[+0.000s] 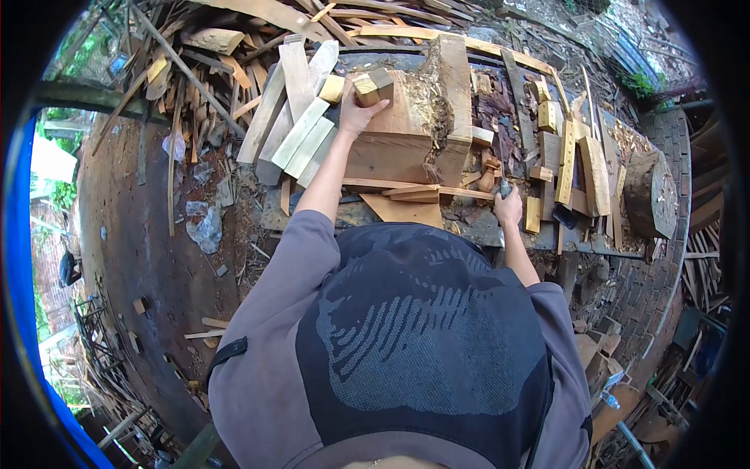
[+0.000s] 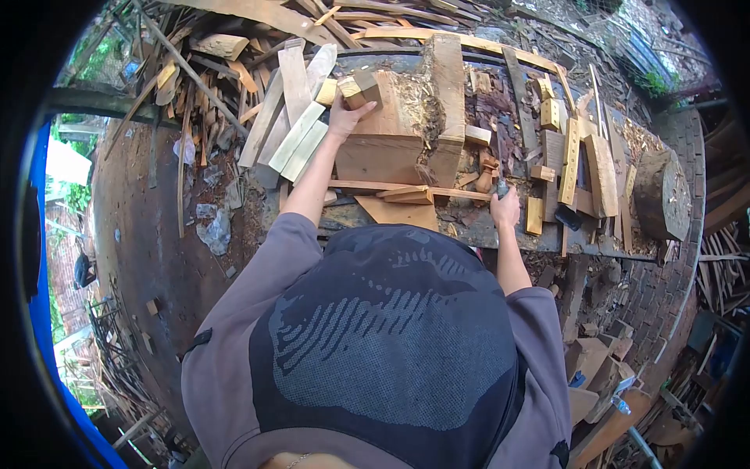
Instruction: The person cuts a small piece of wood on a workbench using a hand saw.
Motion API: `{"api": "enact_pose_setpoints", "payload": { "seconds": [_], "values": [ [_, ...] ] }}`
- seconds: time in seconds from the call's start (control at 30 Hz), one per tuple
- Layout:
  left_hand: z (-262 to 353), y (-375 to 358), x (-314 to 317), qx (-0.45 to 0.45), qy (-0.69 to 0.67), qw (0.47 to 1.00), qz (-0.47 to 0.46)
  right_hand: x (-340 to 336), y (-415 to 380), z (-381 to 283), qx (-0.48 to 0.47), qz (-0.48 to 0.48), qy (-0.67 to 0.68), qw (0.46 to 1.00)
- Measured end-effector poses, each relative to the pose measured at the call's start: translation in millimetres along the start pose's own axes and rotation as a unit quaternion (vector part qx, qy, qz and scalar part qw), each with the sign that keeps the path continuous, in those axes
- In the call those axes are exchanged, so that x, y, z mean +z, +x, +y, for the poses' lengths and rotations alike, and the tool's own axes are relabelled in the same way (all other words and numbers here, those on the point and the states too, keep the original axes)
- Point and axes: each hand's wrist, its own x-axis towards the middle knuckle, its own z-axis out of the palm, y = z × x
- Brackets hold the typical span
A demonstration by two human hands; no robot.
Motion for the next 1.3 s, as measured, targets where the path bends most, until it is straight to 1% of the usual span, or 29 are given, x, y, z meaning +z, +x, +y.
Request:
{"api": "enact_pose_setpoints", "payload": {
  "seconds": [0.07,0.1,0.17,0.23,0.3,0.33,0.43,0.47,0.57,0.6,0.63,0.7,0.73,0.83,0.87,0.93,0.97,1.0,1.03,1.07,1.1,1.13,1.17,1.23,1.27,1.3],
  "values": [
    [0,-3,0,0.000,0.006,1.000,-0.001,-3,3,-3,-0.013,0.029,0.007,0.999],
    [-8,-1,-3,0.035,0.051,0.998,-0.005,-4,4,-2,-0.015,0.044,0.009,0.999],
    [-18,2,-7,0.029,0.043,0.999,-0.015,-6,16,1,-0.042,0.087,0.025,0.995],
    [-33,9,-15,0.020,0.137,0.990,0.006,-18,25,-3,-0.045,0.141,0.050,0.988],
    [-21,9,-13,-0.010,0.151,0.988,-0.003,-33,36,-4,-0.041,0.154,0.052,0.986],
    [-16,8,-11,-0.002,0.152,0.988,-0.007,-37,45,-1,-0.048,0.162,0.046,0.985],
    [-12,7,-11,-0.028,0.132,0.991,-0.017,-33,67,13,-0.067,0.225,0.045,0.971],
    [-14,6,-11,-0.031,0.143,0.989,-0.007,-29,73,19,-0.068,0.225,0.049,0.971],
    [-17,3,-9,-0.044,0.172,0.984,0.017,-17,76,28,-0.017,0.125,-0.026,0.992],
    [-16,1,-9,-0.051,0.177,0.983,0.023,-15,74,31,0.003,0.050,-0.044,0.998],
    [-15,0,-8,-0.057,0.181,0.981,0.031,-10,68,30,0.010,0.044,-0.050,0.998],
    [-14,-1,-5,-0.022,0.173,0.984,0.034,1,59,26,0.021,0.033,-0.064,0.997],
    [-13,-2,-3,-0.005,0.169,0.985,0.038,6,54,25,0.017,0.040,-0.045,0.998],
    [-7,-4,-4,-0.024,0.192,0.981,0.036,14,38,15,-0.018,0.130,-0.029,0.991],
    [-5,-6,-3,-0.019,0.181,0.983,0.028,14,35,9,-0.028,0.152,-0.006,0.988],
    [-6,-5,-4,-0.005,0.159,0.987,0.021,4,31,-8,-0.081,0.184,0.039,0.979],
    [-14,-3,-8,0.006,0.165,0.986,0.032,-1,34,-24,-0.113,0.198,0.063,0.972],
    [-10,-5,-6,-0.007,0.161,0.987,0.027,-9,38,-47,-0.167,0.205,0.102,0.959],
    [-13,-3,-8,-0.009,0.237,0.971,0.034,-21,39,-77,-0.281,0.199,0.182,0.921],
    [-25,0,-6,0.029,0.286,0.955,0.075,-39,37,-116,-0.380,0.190,0.208,0.881],
    [-15,-3,1,0.021,0.275,0.960,0.053,-67,24,-157,-0.396,0.029,0.256,0.881],
    [21,-15,18,0.014,0.329,0.942,0.059,-88,16,-196,-0.448,-0.026,0.228,0.864],
    [48,-23,28,-0.010,0.309,0.951,0.018,-97,9,-228,-0.495,-0.058,0.198,0.844],
    [50,-19,22,-0.004,0.416,0.907,-0.063,-106,1,-271,-0.558,-0.069,0.075,0.824],
    [57,-19,17,-0.043,0.439,0.889,-0.119,-102,5,-283,-0.579,-0.090,0.048,0.809],
    [83,-21,18,-0.083,0.459,0.867,-0.177,-102,8,-292,-0.550,-0.174,0.045,0.816]
  ]
}}
